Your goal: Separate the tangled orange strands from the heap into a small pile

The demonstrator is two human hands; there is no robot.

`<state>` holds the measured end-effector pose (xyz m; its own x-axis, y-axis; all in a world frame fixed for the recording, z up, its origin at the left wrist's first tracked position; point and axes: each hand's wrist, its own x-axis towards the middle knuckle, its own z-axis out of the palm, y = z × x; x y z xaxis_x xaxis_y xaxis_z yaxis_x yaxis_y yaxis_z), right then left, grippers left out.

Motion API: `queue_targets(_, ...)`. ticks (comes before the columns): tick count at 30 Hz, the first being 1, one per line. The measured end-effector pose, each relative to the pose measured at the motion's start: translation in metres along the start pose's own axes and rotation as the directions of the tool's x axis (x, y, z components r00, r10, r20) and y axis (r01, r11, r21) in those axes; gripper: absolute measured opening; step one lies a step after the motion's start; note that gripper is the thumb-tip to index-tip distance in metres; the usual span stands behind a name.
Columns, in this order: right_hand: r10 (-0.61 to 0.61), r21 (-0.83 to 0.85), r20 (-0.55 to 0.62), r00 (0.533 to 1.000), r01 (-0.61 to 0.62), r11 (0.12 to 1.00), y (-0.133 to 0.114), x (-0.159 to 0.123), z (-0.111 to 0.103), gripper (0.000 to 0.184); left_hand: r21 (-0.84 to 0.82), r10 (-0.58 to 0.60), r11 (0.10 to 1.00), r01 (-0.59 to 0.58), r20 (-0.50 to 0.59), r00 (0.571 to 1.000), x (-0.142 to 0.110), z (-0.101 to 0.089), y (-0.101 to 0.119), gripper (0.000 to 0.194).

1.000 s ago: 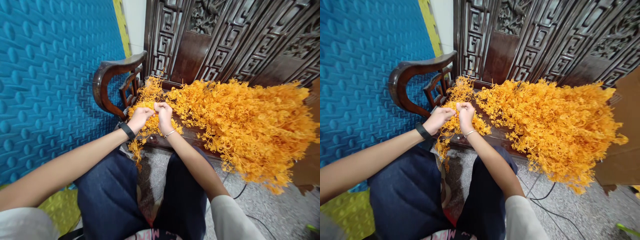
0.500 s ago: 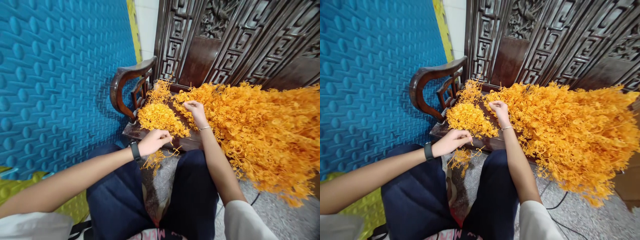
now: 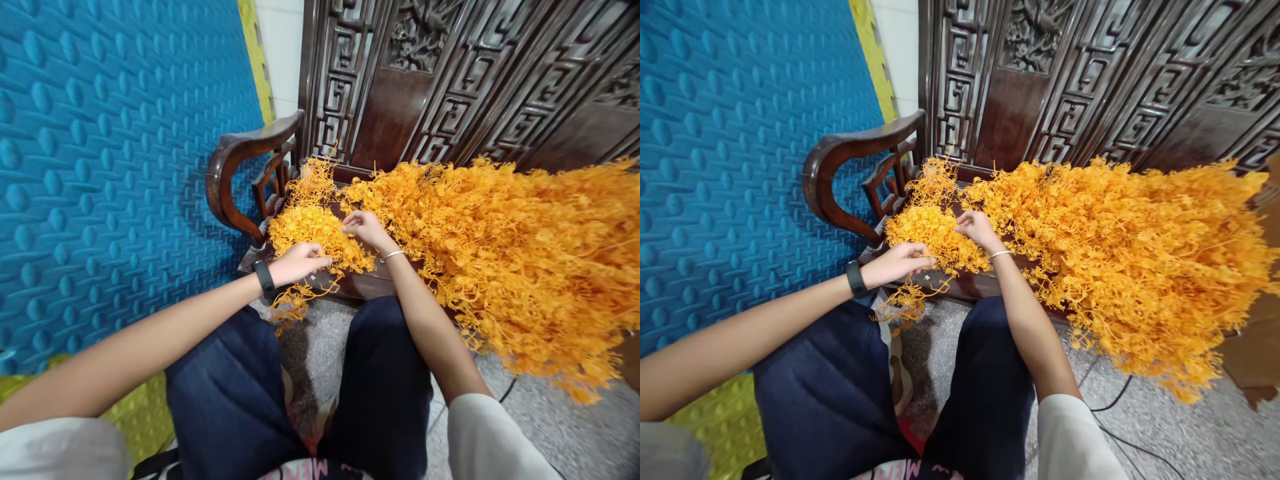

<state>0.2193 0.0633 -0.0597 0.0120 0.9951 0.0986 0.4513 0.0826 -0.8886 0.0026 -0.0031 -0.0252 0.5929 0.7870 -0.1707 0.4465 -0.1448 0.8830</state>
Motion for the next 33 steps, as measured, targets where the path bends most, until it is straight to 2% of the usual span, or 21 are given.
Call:
queue_targets(2, -0.008, -0.051, 0.024, 1.000, 0.009, 0.999, 0.002, 0.001, 0.000, 0.014, -0.056, -0.040, 0.998, 0.040, -0.006, 0.999, 0.003, -0.004, -0.002, 0.006)
queue_targets(6, 0.010, -0.127, 0.023, 1.000, -0.007, 0.992, 0.003, 0.001, -0.003, 0.009, -0.187, -0.050, 0.981, 0.057, 0.042, 0.998, 0.004, -0.014, -0.003, 0.015)
queue_targets(11, 0.095, -0.233, -0.004, 0.996, -0.093, 0.968, 0.000, -0.005, -0.010, 0.010, -0.161, -0.055, 0.984, 0.074, 0.123, 0.991, -0.002, -0.023, -0.002, 0.013)
queue_targets(14, 0.093, -0.294, 0.001, 0.996, -0.088, 0.952, -0.001, -0.008, -0.009, 0.011, -0.156, -0.089, 0.981, 0.114, 0.158, 0.983, -0.005, -0.025, -0.003, 0.013)
queue_targets(17, 0.064, -0.346, -0.017, 0.998, -0.066, 0.936, -0.002, -0.008, -0.006, 0.013, -0.161, -0.076, 0.982, 0.104, 0.173, 0.982, -0.005, -0.027, -0.005, 0.015)
queue_targets(24, 0.045, -0.314, -0.031, 0.998, -0.053, 0.948, -0.003, -0.007, -0.004, 0.010, -0.138, -0.051, 0.988, 0.075, 0.175, 0.983, -0.004, -0.033, -0.011, 0.018)
queue_targets(29, 0.053, -0.270, -0.043, 0.998, -0.063, 0.961, -0.002, -0.008, -0.004, 0.018, -0.132, -0.048, 0.989, 0.072, 0.177, 0.983, -0.004, -0.032, -0.010, 0.016)
queue_targets(33, 0.015, -0.291, -0.085, 0.996, -0.039, 0.956, -0.005, -0.008, -0.004, 0.012, -0.142, -0.038, 0.988, 0.060, 0.153, 0.988, -0.004, -0.031, -0.011, 0.016)
